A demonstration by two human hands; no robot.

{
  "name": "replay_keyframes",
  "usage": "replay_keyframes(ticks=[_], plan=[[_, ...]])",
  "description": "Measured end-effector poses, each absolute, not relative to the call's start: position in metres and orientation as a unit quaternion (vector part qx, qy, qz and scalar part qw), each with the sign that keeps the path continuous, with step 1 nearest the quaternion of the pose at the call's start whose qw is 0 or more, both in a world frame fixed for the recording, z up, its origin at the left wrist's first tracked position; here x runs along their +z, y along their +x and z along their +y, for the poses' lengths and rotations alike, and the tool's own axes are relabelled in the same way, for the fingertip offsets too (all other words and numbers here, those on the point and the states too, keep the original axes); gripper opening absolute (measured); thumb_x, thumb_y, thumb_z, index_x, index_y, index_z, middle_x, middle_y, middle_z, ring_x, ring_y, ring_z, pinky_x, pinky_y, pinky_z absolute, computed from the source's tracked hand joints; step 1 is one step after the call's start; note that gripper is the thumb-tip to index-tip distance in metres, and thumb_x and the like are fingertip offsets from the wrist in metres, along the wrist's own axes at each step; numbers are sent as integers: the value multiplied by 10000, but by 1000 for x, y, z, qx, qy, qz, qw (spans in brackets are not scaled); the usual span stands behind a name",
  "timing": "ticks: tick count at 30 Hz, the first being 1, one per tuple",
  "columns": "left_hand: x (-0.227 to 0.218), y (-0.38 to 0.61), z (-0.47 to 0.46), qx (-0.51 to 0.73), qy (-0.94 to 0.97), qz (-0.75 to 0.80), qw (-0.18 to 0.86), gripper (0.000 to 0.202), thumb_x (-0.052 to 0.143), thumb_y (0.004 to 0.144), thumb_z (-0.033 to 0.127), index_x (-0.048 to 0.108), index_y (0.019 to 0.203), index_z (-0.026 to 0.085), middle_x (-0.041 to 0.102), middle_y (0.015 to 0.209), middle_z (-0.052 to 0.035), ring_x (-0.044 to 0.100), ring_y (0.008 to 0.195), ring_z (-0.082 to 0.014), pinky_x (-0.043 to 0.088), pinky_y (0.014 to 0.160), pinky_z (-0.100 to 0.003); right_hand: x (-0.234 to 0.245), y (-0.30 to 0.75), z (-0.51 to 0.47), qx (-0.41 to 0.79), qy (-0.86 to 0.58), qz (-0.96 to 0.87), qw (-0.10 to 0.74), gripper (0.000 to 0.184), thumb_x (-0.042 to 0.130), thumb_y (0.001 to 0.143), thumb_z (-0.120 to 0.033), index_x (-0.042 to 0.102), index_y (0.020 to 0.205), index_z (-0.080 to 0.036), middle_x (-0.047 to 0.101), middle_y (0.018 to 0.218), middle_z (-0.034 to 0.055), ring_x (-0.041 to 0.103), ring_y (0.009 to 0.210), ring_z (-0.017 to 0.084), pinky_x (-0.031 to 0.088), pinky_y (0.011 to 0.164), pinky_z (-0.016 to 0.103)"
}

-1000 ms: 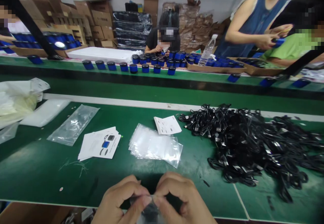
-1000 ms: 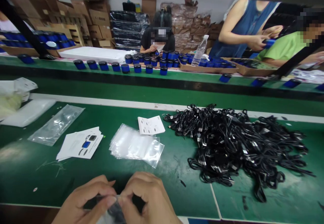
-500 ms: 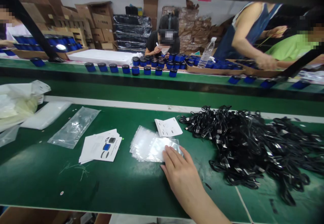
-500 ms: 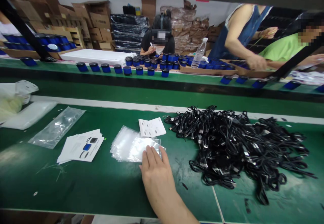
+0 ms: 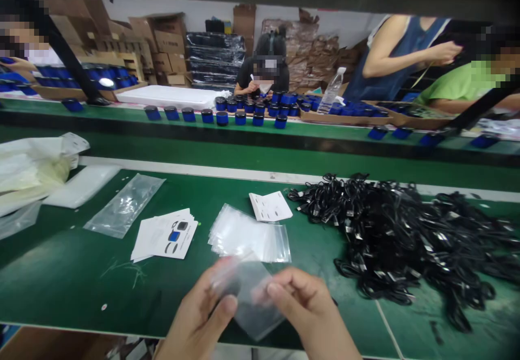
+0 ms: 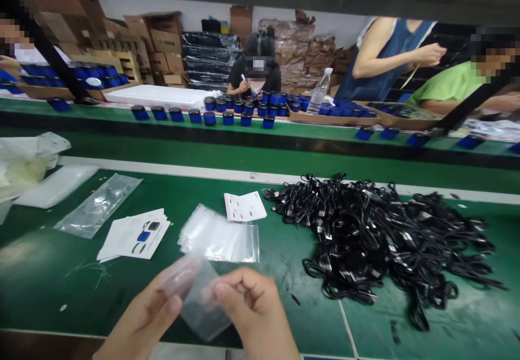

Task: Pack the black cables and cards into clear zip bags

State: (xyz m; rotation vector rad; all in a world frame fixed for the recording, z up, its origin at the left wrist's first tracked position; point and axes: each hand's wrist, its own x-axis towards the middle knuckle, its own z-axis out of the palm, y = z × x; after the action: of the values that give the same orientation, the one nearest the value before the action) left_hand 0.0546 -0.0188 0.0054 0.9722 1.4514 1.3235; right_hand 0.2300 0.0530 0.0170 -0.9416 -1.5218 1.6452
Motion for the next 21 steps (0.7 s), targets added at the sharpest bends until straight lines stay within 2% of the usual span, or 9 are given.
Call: replay_keyframes(ticks=[1, 3, 5, 8, 11, 13, 15, 18, 21], plan=[[11, 62, -10, 521, 405, 577, 482, 391, 589, 794, 541, 652, 985, 206, 737, 969, -45, 675, 934, -189, 521, 819, -241, 15, 233, 50, 670, -345, -565, 336, 314, 635, 810, -483, 672, 751, -177, 721, 704, 50, 687, 719, 189, 535, 697, 296], [21, 70, 0, 478, 443, 578, 490, 343, 540, 833, 515, 638, 749, 197, 687, 655, 9, 654, 649, -142, 499, 627, -203, 14, 240, 49, 671, -326, -582, 324, 331, 623, 814, -496, 663, 766, -171, 699, 723, 49, 668, 734, 180, 521, 717, 305], [28, 69, 2, 395, 513, 606, 462, 311, 530, 848, 446, 606, 674, 199, 612, 545, 45, 582, 530, -116, 420, 524, -183, 20, 248, 53, 606, -329, -650, 319, 273, 608, 836, -438, 675, 880, -177, 681, 849, 64, 641, 784, 178, 508, 739, 309], [37, 62, 0, 237, 633, 649, 348, 261, 533, 830, 339, 584, 611, 206, 614, 562, 47, 569, 538, -128, 351, 498, -191, 36, 253, 61, 489, -327, -766, 259, 139, 593, 849, -250, 689, 941, -211, 666, 898, 47, 621, 798, 167, 486, 719, 282], [43, 57, 3, 152, 703, 650, 246, 257, 527, 823, 303, 550, 582, 217, 615, 570, 54, 591, 560, -143, 349, 509, -204, 47, 250, 64, 414, -303, -843, 162, 201, 538, 843, -111, 696, 759, -202, 661, 727, 12, 609, 673, 142, 430, 590, 233], [43, 54, 6, 130, 725, 634, 234, 254, 507, 846, 299, 569, 610, 228, 632, 594, 60, 615, 577, -143, 386, 526, -206, 46, 247, 64, 384, -297, -862, 143, 236, 514, 830, -78, 677, 700, -187, 644, 673, 7, 592, 612, 131, 389, 537, 222], [40, 50, 7, 156, 741, 622, 202, 208, 495, 863, 307, 626, 712, 250, 691, 719, 44, 659, 679, -158, 454, 595, -216, 40, 245, 64, 380, -309, -858, 154, 229, 512, 815, -73, 664, 684, -185, 632, 652, -1, 571, 577, 122, 367, 517, 217], [32, 49, 0, 288, 705, 643, 86, 170, 535, 846, 360, 665, 923, 282, 717, 949, 2, 675, 874, -190, 511, 745, -240, 28, 246, 64, 417, -352, -816, 193, 178, 547, 784, -90, 663, 689, -184, 636, 659, -7, 557, 595, 123, 371, 540, 217], [22, 60, -14, 390, 633, 662, 89, 129, 625, 792, 386, 695, 868, 310, 723, 816, 31, 692, 709, -131, 524, 647, -146, 15, 244, 65, 499, -389, -738, 235, 133, 586, 765, -138, 659, 656, -162, 614, 627, -6, 526, 595, 121, 372, 558, 221]])
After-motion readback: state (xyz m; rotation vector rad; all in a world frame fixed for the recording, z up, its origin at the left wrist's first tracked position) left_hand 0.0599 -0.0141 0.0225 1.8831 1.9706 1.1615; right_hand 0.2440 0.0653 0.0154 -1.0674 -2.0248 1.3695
